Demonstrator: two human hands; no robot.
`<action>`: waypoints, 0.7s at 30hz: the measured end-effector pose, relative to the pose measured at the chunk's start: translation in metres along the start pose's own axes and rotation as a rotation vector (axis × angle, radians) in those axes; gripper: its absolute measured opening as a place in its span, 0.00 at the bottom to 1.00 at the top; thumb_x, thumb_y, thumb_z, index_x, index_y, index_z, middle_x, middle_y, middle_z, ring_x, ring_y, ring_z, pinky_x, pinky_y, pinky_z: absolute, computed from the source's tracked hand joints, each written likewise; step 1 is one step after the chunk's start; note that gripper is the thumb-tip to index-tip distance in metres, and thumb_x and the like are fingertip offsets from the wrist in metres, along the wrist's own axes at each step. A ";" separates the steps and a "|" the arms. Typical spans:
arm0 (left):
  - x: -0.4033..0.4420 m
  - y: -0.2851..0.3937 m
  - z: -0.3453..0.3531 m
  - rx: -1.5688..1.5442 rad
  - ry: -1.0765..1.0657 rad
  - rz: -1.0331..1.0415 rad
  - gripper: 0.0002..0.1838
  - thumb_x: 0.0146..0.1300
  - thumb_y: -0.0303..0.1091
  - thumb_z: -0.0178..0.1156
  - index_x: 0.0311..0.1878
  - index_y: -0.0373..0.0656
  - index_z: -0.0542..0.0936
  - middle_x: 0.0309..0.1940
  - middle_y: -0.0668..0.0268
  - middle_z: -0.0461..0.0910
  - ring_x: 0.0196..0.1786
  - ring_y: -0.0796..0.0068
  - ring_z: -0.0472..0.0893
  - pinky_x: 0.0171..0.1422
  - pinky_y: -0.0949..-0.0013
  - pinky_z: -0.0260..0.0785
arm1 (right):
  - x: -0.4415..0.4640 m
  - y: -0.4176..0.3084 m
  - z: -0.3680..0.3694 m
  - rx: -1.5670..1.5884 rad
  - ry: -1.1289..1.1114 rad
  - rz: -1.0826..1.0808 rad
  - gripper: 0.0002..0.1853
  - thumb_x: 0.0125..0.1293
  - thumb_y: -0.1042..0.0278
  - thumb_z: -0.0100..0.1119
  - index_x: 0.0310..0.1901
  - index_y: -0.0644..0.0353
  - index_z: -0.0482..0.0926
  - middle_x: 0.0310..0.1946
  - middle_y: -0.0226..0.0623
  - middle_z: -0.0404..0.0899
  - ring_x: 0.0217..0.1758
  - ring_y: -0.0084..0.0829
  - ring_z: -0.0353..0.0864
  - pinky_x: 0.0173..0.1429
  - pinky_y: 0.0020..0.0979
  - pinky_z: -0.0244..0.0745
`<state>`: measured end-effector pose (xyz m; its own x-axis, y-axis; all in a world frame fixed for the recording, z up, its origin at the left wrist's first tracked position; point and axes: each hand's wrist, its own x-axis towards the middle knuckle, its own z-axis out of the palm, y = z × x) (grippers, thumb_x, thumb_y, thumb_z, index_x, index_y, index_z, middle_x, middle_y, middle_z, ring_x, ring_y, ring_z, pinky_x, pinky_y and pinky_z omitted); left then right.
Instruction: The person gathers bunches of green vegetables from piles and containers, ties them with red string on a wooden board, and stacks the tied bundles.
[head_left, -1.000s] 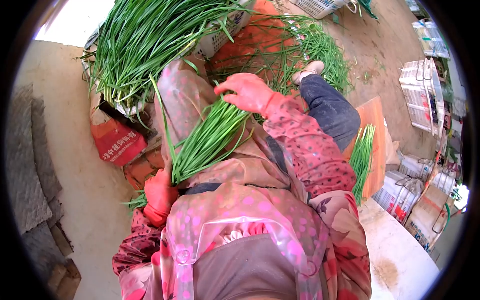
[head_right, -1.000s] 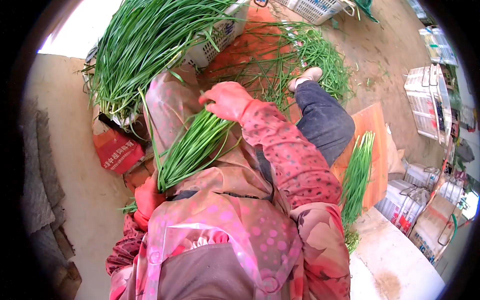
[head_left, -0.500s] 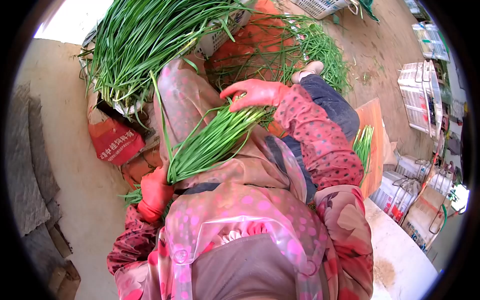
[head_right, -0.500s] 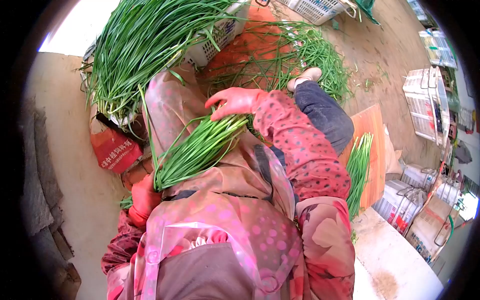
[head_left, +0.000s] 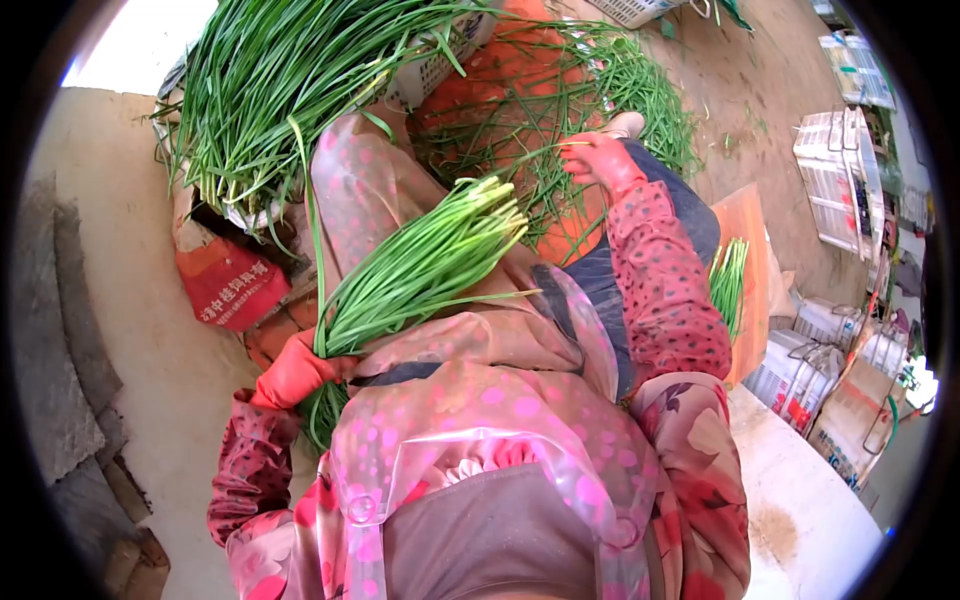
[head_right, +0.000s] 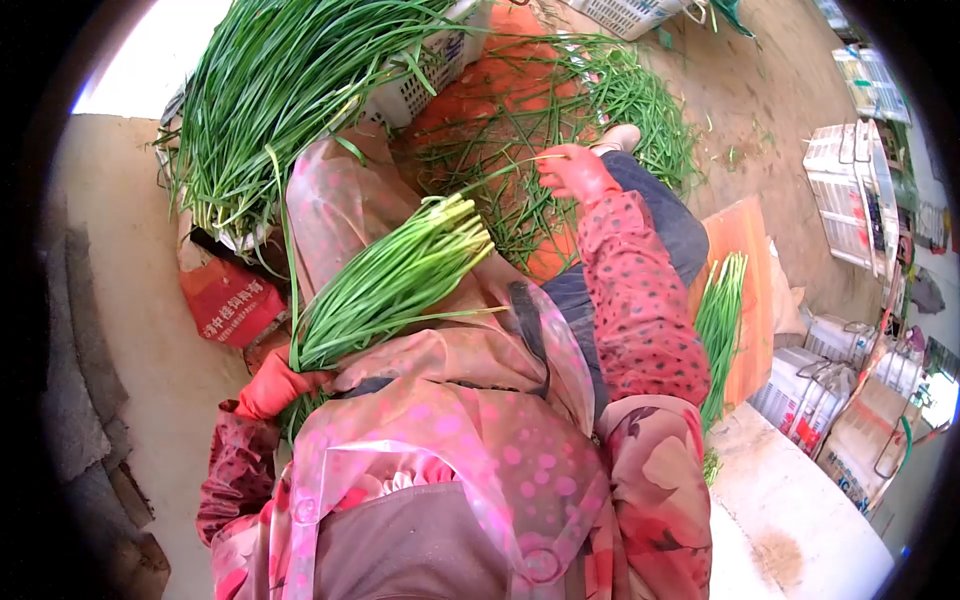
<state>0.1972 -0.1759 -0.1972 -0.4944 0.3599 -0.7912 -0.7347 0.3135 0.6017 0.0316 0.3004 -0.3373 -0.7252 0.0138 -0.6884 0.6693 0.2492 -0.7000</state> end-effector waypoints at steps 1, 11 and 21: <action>0.003 -0.007 -0.002 -0.046 -0.004 -0.042 0.14 0.55 0.29 0.68 0.46 0.39 0.81 0.31 0.70 0.81 0.29 0.81 0.77 0.33 0.75 0.70 | -0.023 -0.017 0.013 0.015 -0.091 0.013 0.21 0.65 0.59 0.59 0.56 0.59 0.74 0.47 0.34 0.80 0.46 0.30 0.80 0.44 0.34 0.78; -0.003 0.018 0.015 -0.373 0.060 -0.069 0.15 0.52 0.30 0.65 0.43 0.39 0.77 0.19 0.65 0.77 0.17 0.74 0.76 0.20 0.73 0.70 | -0.043 -0.044 0.121 0.344 -0.286 -0.275 0.15 0.58 0.73 0.60 0.48 0.64 0.78 0.38 0.31 0.81 0.42 0.24 0.79 0.48 0.26 0.72; 0.010 0.000 0.023 -0.394 -0.051 -0.111 0.12 0.53 0.33 0.65 0.39 0.41 0.77 0.17 0.68 0.74 0.15 0.76 0.73 0.20 0.73 0.67 | -0.072 -0.043 0.027 0.231 0.200 -0.194 0.13 0.66 0.58 0.58 0.46 0.56 0.81 0.26 0.23 0.73 0.23 0.15 0.68 0.26 0.20 0.64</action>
<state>0.2030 -0.1523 -0.2031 -0.3863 0.3888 -0.8364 -0.9086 -0.0042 0.4176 0.0598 0.2623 -0.2631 -0.8445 0.1822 -0.5036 0.5182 0.0409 -0.8543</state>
